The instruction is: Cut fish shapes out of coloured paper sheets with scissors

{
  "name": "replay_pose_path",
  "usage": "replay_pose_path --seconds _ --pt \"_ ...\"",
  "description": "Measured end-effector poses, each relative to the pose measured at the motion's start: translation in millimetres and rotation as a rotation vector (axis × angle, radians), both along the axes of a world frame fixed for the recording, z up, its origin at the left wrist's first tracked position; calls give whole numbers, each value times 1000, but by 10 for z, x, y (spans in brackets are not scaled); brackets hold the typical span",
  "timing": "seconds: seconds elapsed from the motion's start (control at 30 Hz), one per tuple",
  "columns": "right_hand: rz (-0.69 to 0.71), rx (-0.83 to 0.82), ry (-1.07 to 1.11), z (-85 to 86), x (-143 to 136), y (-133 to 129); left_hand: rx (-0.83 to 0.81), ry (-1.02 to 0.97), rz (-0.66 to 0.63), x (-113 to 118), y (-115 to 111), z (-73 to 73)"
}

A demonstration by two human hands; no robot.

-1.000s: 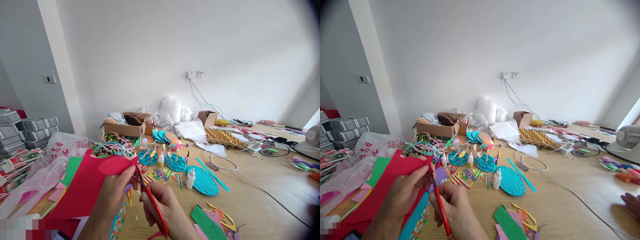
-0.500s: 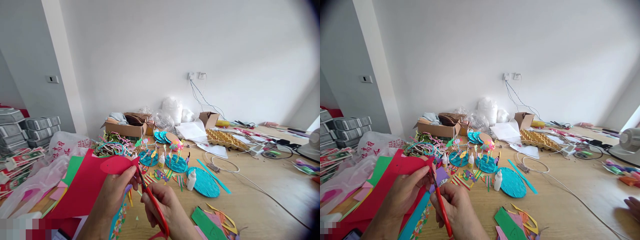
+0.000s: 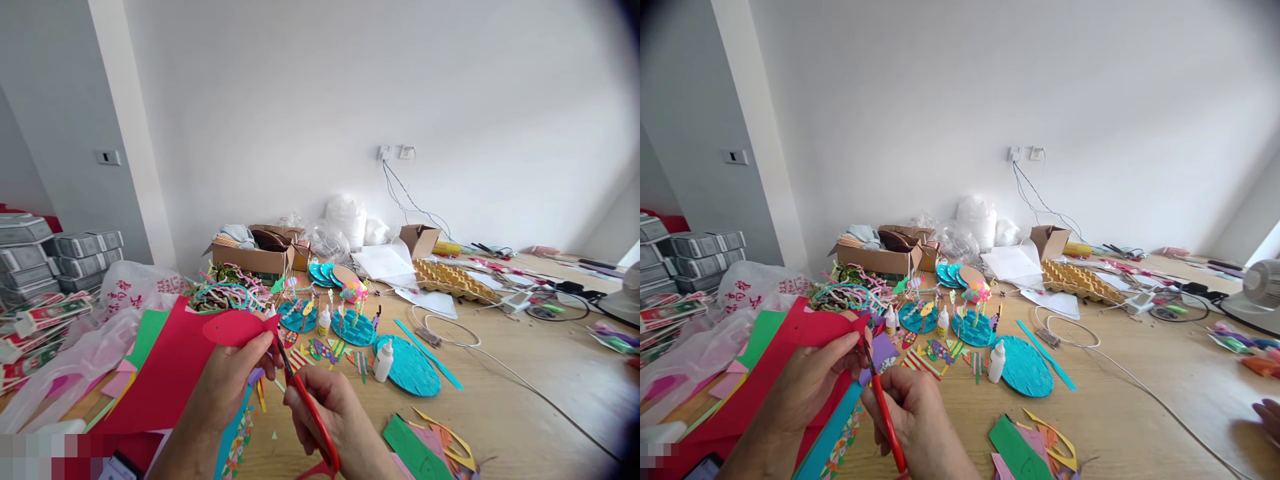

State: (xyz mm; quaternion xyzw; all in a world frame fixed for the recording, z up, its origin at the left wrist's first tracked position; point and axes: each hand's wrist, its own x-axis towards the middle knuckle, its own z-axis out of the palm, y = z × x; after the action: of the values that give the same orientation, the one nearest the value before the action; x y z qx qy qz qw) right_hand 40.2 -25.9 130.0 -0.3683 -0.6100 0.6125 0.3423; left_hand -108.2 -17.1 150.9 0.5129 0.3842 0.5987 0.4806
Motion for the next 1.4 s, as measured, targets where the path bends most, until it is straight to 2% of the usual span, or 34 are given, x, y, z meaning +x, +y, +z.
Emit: replay_pose_path --seconds 0.3,0.57,0.77,0.97,1.1,1.4 --pt "-18 35 -37 56 13 0 -18 13 -39 -8 -19 47" --pt "-16 51 -50 -10 11 24 -37 40 -48 -13 -7 35" --pt "-29 75 -82 29 25 22 -32 72 -59 -33 -10 47" --pt "-50 144 -93 16 37 12 -55 56 -14 -56 15 12" --pt "-48 127 -94 44 30 -5 -71 23 25 -57 6 13" --pt "-57 97 -83 35 14 -2 -46 62 -32 -38 -9 42"
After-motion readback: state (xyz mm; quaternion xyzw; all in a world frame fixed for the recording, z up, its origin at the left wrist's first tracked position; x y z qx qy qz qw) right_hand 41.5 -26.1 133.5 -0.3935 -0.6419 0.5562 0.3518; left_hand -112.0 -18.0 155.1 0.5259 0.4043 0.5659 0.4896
